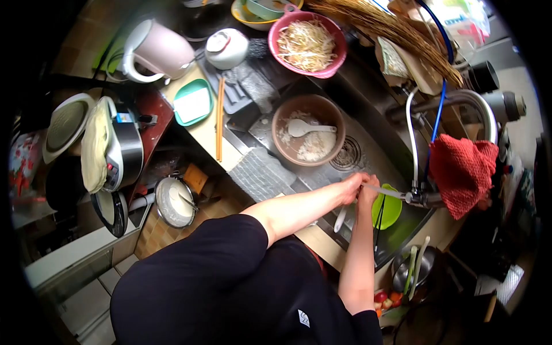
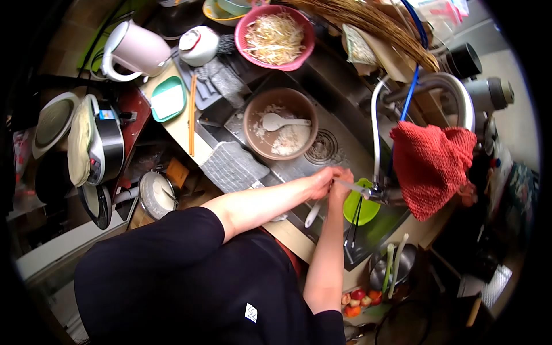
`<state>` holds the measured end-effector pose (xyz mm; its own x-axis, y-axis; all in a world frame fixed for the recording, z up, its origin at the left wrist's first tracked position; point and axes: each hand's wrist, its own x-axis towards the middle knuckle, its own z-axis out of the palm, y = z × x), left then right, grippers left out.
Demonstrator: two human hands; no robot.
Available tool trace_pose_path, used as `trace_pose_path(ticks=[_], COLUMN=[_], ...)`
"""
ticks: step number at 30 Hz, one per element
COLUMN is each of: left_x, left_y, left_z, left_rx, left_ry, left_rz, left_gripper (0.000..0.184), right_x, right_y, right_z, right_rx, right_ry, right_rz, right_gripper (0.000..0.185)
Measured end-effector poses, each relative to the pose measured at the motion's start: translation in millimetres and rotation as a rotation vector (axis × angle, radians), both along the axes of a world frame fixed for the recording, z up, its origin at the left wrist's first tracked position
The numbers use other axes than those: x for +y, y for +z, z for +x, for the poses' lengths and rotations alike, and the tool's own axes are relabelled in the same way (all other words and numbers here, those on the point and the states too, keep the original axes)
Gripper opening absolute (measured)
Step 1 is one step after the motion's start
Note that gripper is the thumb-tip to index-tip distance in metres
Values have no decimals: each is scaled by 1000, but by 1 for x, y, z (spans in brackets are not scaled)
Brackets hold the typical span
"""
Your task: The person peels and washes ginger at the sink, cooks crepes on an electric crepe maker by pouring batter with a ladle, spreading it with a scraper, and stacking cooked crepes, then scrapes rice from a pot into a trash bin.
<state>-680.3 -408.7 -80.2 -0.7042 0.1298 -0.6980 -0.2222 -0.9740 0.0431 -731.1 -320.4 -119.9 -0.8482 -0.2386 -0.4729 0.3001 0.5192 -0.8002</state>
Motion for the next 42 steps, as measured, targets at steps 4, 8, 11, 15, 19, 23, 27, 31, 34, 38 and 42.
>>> trace_pose_path(ticks=[4,8,11,15,19,23,27,31,34,38,42], left_x=[-8,-38,-18,2,-13,-34,-49,-67,-69,-75,-62], left_y=[2,40,10,2,18,-8,-27,-46,1,17,42], left_z=[-9,-1,11,21,26,26,42,49,31,29,31], left_rx=[-12,-107,104,112,118,-58,70,-28,51,109,110], left_ry=[119,72,-14,-2,-88,-31,-66,-222,-313,-367,-401], left_rz=[-81,12,-14,-46,-69,-304,-448,-718,-353,-160,-182], left_gripper=[34,47,47,35,27,18,21,41,48,52,58], right_x=[-27,-28,-25,-5,-7,-38,-50,-57,-51,-51,-38], right_y=[62,70,69,43,28,60,89,103,106,103,131], right_z=[35,51,47,33,42,62,70,68,63,76,52], right_rx=[438,589,390,604,622,672,634,698,486,477,290], right_ry=[205,289,174,219,220,129,101,-103,-60,98,327], right_rz=[-96,-60,71,267,234,171,115,-143,51,361,469], right_gripper=[28,30,29,29,20,29,45,34,41,38,33])
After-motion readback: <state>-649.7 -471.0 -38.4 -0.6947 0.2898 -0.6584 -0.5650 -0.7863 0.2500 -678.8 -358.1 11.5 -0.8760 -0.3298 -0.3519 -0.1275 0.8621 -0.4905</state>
